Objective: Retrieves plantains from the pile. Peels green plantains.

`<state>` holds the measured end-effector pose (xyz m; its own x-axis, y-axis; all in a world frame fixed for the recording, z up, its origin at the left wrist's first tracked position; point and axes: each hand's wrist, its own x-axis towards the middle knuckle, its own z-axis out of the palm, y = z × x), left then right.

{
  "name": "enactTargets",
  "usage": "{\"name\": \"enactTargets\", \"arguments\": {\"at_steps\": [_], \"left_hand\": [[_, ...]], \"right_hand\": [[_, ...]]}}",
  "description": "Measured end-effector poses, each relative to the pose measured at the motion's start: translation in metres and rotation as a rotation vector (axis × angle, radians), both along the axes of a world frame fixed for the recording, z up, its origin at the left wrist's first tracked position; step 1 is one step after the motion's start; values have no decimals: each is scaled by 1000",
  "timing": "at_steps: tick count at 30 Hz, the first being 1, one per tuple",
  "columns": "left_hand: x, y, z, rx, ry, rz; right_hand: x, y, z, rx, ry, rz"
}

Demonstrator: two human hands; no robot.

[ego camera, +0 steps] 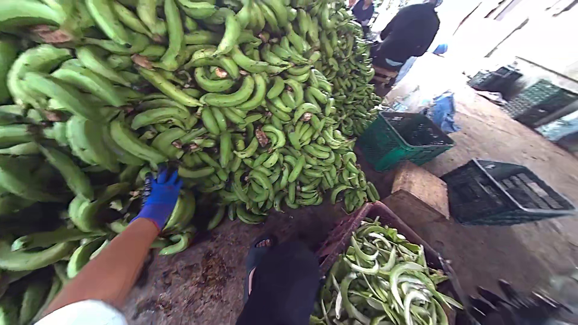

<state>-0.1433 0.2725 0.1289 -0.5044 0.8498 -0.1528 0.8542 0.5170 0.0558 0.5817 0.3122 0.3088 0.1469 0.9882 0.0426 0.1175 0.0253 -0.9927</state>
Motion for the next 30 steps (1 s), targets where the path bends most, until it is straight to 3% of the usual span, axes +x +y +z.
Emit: {"name": "enactTargets", "arguments": {"at_steps": [4, 7, 10, 12, 15, 18, 20, 23, 26, 28, 30], "left_hand": [[27, 2, 62, 36, -103, 34], [87, 22, 111, 299, -500, 92], [208, 54, 154, 397, -977, 19], [295, 71, 174, 351, -1173, -155], [408, 80, 187, 205, -1442, -417], [487, 79, 183, 45, -1824, -462], [510, 78, 179, -7, -1842, -446], [514, 74, 165, -230, -1734, -360], [511, 72, 140, -510, -1994, -318], [510, 78, 139, -435, -2167, -320], [511, 81, 147, -92, -2246, -190]], "right_hand": [[-20, 4, -5, 67, -393, 146], [-65, -1, 0, 121, -633, 278], [-104, -16, 6, 173, -638, 424], [-116, -27, 7, 183, -556, 426], [-110, -34, 7, 153, -548, 333], [-81, -30, 9, 93, -665, 126], [-59, -27, 6, 106, -632, 17], [-42, -31, -1, 173, -319, -153], [-38, -42, -7, 206, 18, -69], [-28, -44, -12, 182, 55, 154], [-20, -42, -10, 83, -59, 249]]}}
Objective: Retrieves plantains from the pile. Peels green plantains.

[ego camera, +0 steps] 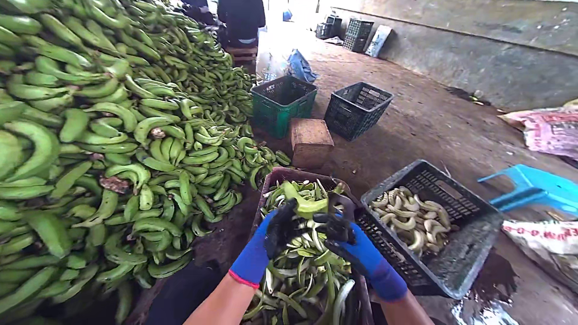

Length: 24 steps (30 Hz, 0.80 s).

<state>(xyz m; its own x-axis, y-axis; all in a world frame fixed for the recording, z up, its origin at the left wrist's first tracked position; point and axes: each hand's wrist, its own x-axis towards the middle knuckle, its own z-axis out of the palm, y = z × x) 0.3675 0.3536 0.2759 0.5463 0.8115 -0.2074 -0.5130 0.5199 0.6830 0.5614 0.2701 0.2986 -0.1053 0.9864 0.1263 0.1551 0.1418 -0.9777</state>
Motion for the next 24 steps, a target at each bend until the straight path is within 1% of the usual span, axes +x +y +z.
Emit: {"name": "enactTargets", "arguments": {"at_steps": [1, 2, 3, 5, 6, 7, 8, 9, 10, 11, 12, 13, 14, 15, 16, 18, 19, 22, 24], "left_hand": [[-1, 4, 6, 51, 17, 146], [-4, 9, 10, 123, 75, 269], [-8, 13, 11, 214, 144, 337], [-15, 15, 12, 370, 274, 389], [-18, 14, 11, 440, 348, 392], [-20, 12, 10, 506, 430, 390], [-22, 10, 8, 563, 504, 384], [-23, 9, 8, 610, 557, 367], [-26, 7, 9, 637, 556, 335], [-28, 5, 10, 644, 502, 287], [-32, 3, 11, 653, 436, 240], [-35, 3, 13, 646, 369, 202], [-39, 5, 15, 624, 313, 167], [-42, 7, 18, 603, 291, 133], [-44, 9, 18, 579, 307, 116], [-47, 12, 12, 500, 362, 122], [-48, 13, 8, 465, 385, 148], [-43, 14, 5, 376, 459, 215], [-38, 11, 13, 318, 483, 224]], "right_hand": [[3, 1, 1, -58, -97, -18], [3, 3, 3, -118, -200, -78], [2, 4, 3, -162, -272, -148], [-2, 6, 3, -222, -336, -266], [-3, 5, 1, -180, -337, -319], [-5, 3, -2, -86, -309, -364], [-5, 0, -5, 37, -277, -384], [-4, -1, -7, 112, -278, -371], [-1, -1, -7, 85, -351, -327], [3, 1, -5, -85, -498, -247], [8, 9, -3, -350, -646, -119], [10, 18, -9, -548, -740, -11], [12, 23, -18, -619, -756, 33], [14, 21, -21, -586, -715, 28], [15, 16, -22, -489, -650, 4], [16, 8, -25, -230, -560, -23], [15, 5, -26, -96, -554, -20], [8, -5, -31, 308, -658, -31], [3, -5, -34, 530, -758, -21]]}}
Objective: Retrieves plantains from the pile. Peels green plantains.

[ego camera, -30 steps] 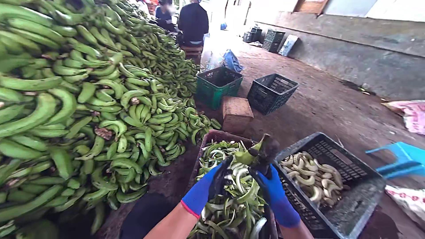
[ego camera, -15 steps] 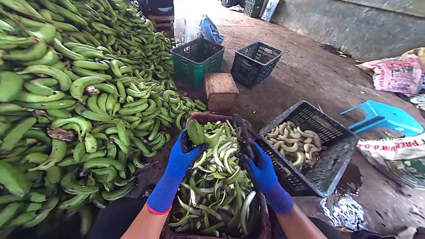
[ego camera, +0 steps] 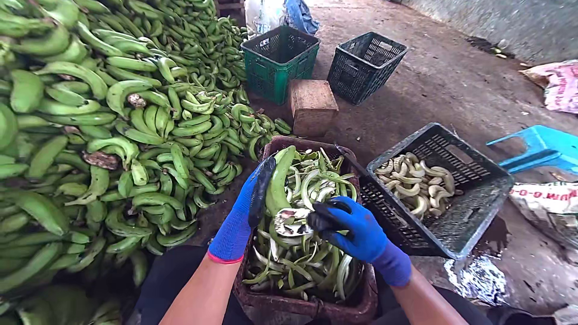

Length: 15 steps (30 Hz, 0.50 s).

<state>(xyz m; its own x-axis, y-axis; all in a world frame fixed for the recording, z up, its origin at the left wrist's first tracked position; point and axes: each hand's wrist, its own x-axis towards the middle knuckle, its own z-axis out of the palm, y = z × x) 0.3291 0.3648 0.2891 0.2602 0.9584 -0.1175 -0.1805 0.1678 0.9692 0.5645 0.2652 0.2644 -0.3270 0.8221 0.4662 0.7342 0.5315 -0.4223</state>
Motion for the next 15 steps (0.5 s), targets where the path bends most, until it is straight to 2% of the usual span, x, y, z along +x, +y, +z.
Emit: {"name": "enactTargets", "arguments": {"at_steps": [3, 6, 7, 10, 12, 15], "left_hand": [[5, -8, 7, -36, -6, -10], [8, -20, 0, 98, 81, -104], [11, -25, 2, 113, 100, -112], [14, -30, 12, -44, -23, -120], [6, -19, 6, -102, -143, -157], [-7, -3, -1, -86, -154, -79]], "right_hand": [[-9, 4, 5, 63, -101, -21], [-11, 16, 13, 27, -64, -200], [-7, 22, 16, -10, -51, -295], [21, 39, 26, -275, 26, -529], [36, 37, 26, -317, 69, -483], [26, 16, 18, -243, 108, -117]]}}
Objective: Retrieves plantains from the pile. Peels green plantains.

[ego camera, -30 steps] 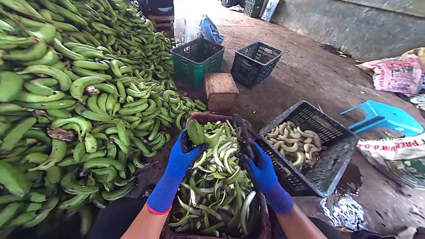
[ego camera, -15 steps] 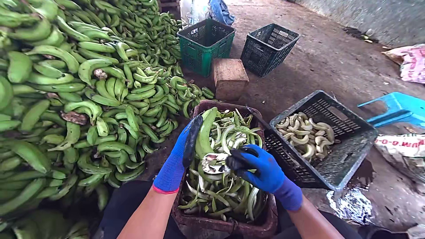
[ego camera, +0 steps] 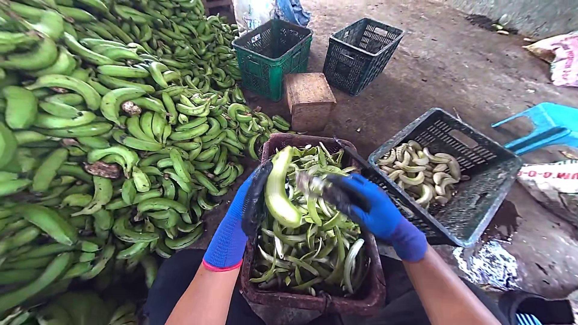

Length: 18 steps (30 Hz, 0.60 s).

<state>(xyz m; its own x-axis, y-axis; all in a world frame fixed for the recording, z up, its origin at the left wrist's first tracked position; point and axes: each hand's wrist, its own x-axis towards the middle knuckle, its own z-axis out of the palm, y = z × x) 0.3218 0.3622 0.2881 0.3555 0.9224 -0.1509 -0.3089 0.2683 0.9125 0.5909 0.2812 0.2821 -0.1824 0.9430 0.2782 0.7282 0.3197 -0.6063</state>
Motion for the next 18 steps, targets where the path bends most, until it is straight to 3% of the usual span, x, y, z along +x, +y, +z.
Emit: {"name": "enactTargets", "arguments": {"at_steps": [3, 6, 9, 11, 14, 18], "left_hand": [[4, -1, -2, 84, 149, 91], [10, -20, 4, 191, 299, -27], [9, -27, 13, 9, 149, -99], [1, -19, 9, -102, -2, -219], [-6, -7, 2, -99, -23, -213], [-4, 0, -8, 80, 55, -10]], "right_hand": [[-23, -4, -6, 38, -52, 180], [-21, 13, -5, 60, -139, 22], [2, 28, 5, 73, -143, -286], [13, 28, 11, 11, -110, -364], [-3, 17, 7, -89, 31, -243], [-44, -9, 0, -199, 58, 36]]}}
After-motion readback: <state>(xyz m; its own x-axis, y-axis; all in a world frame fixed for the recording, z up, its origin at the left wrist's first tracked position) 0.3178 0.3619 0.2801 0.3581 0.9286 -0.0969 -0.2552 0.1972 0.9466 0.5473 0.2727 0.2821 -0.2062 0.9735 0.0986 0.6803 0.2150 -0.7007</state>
